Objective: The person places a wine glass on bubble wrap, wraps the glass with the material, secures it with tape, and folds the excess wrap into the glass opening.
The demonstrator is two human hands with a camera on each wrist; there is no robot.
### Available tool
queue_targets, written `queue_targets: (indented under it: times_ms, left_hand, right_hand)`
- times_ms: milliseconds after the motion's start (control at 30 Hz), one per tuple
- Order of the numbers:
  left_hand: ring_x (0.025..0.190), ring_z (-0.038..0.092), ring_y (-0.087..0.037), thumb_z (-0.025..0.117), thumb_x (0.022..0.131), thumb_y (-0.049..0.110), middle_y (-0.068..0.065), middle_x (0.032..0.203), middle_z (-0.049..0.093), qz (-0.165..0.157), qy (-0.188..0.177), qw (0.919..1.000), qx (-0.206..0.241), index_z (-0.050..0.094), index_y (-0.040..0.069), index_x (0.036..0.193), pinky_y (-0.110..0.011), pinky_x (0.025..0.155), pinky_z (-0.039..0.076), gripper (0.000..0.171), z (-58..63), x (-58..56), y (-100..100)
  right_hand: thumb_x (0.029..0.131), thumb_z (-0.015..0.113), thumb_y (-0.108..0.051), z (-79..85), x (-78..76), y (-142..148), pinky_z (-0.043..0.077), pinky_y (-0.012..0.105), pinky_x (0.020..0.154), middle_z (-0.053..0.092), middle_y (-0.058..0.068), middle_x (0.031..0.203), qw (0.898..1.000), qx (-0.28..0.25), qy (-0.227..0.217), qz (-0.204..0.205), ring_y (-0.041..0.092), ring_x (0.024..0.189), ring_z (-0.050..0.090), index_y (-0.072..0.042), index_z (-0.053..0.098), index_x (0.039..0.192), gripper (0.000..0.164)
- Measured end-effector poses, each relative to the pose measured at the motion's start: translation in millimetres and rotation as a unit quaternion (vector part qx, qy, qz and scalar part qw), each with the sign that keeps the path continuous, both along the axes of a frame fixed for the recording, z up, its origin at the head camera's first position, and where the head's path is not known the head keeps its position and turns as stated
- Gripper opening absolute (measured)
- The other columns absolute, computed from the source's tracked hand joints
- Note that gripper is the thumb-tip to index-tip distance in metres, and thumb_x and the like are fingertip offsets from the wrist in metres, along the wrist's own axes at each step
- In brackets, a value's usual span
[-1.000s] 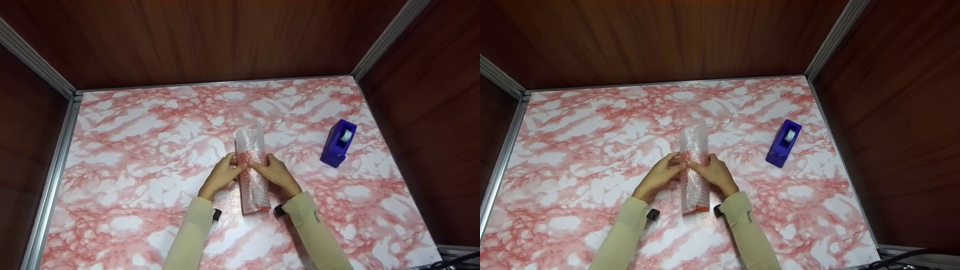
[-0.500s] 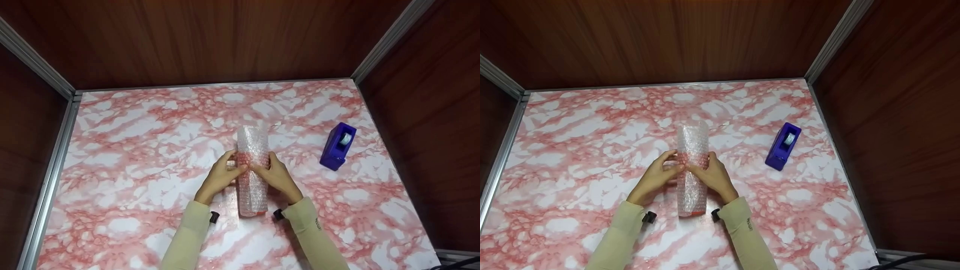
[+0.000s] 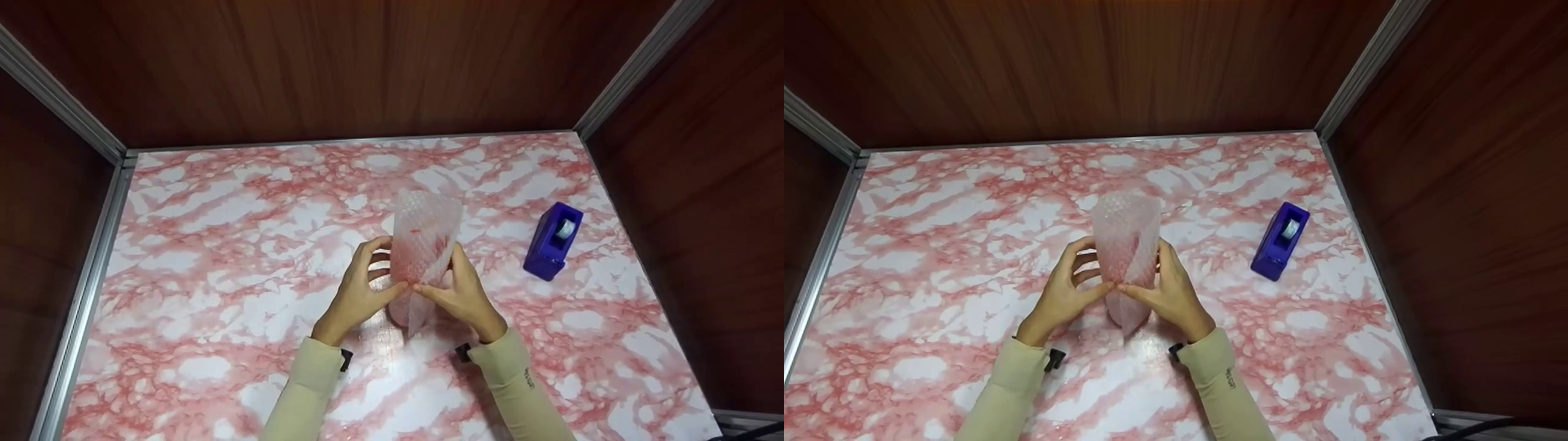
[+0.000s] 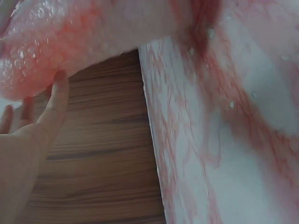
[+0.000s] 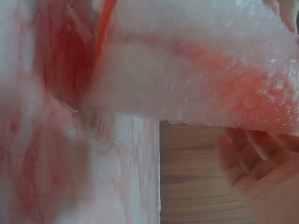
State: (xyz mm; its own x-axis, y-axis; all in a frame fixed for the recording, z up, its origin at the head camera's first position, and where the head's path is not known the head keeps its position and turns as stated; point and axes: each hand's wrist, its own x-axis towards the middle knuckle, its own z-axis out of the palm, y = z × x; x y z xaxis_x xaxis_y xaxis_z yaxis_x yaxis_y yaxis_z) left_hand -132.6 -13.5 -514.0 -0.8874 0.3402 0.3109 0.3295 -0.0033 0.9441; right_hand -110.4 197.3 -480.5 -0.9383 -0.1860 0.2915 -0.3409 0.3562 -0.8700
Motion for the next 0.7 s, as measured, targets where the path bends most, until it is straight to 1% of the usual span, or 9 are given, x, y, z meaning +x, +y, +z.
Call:
queue_targets:
  times_ms: [67,167,233,300,400,533,633,700]
  left_hand:
    - [0.121,0.052,-0.03,0.082,0.081,0.0,-0.014,0.136,0.042,0.003,0.035,0.9994,0.007,0.038,0.005,0.146,-0.041,0.096,0.05,0.079,4.9,5.1,1.2]
    - [0.122,0.05,-0.035,0.08,0.078,-0.01,-0.02,0.136,0.041,0.005,0.077,0.9969,0.016,0.038,-0.004,0.142,-0.045,0.098,0.048,0.076,15.7,13.0,1.5]
    - [0.124,0.048,-0.036,0.078,0.078,-0.012,-0.021,0.137,0.039,0.004,0.089,0.9958,0.02,0.038,-0.008,0.14,-0.047,0.1,0.046,0.075,20.9,16.9,1.0]
    - [0.125,0.048,-0.035,0.079,0.077,-0.013,-0.021,0.137,0.039,0.006,0.097,0.995,0.02,0.038,-0.009,0.139,-0.049,0.101,0.045,0.074,23.2,19.4,0.3]
    - [0.127,0.046,-0.034,0.081,0.077,-0.009,-0.021,0.139,0.037,0.016,0.103,0.9944,0.015,0.038,-0.007,0.141,-0.053,0.103,0.042,0.078,11.9,18.0,0.5]
    - [0.133,0.041,-0.031,0.087,0.076,0.002,-0.018,0.145,0.036,0.032,0.123,0.9918,-0.002,0.039,0.0,0.144,-0.053,0.105,0.04,0.083,-5.4,12.5,1.0]
    - [0.136,0.038,-0.028,0.087,0.078,0.011,-0.016,0.147,0.037,0.031,0.141,0.9895,-0.008,0.04,0.005,0.145,-0.049,0.106,0.04,0.082,-7.1,9.9,0.8]
    - [0.137,0.038,-0.027,0.086,0.08,0.014,-0.016,0.148,0.037,0.027,0.153,0.9879,-0.011,0.04,0.006,0.145,-0.048,0.106,0.04,0.081,-5.8,9.1,0.9]
  right_hand:
    - [0.072,0.09,-0.006,0.1,2.6,0.0,0.044,0.051,0.098,0.053,0.022,0.133,1.0,-0.004,0.026,0.006,0.029,0.12,0.054,0.009,0.039,0.142,0.088]
    - [0.071,0.09,-0.005,-2.5,5.2,0.1,0.039,0.049,0.104,0.054,0.021,0.134,0.999,-0.011,0.039,0.012,0.03,0.123,0.052,0.009,0.041,0.14,0.086]
    - [0.071,0.09,-0.004,-4.9,5.8,0.1,0.039,0.048,0.105,0.055,0.021,0.132,0.999,-0.016,0.042,0.019,0.032,0.123,0.053,0.009,0.042,0.139,0.084]
    - [0.072,0.09,-0.005,-6.4,6.1,0.0,0.038,0.047,0.106,0.055,0.022,0.132,0.999,-0.01,0.043,0.023,0.034,0.123,0.053,0.009,0.044,0.138,0.082]
    - [0.072,0.09,-0.005,-7.3,6.6,0.3,0.039,0.047,0.105,0.056,0.024,0.13,0.999,0.0,0.047,0.027,0.038,0.121,0.053,0.012,0.045,0.135,0.079]
    - [0.07,0.09,-0.004,-9.0,5.9,1.5,0.04,0.048,0.104,0.055,0.029,0.127,0.998,0.001,0.061,0.036,0.044,0.118,0.053,0.015,0.046,0.132,0.079]
    - [0.068,0.092,-0.004,-14.4,4.4,4.0,0.038,0.046,0.106,0.051,0.026,0.132,0.997,0.001,0.073,0.032,0.042,0.12,0.051,0.012,0.04,0.138,0.088]
    - [0.067,0.094,-0.007,-20.3,4.1,7.2,0.037,0.043,0.108,0.048,0.02,0.138,0.997,0.01,0.079,0.021,0.037,0.124,0.049,0.007,0.035,0.144,0.098]
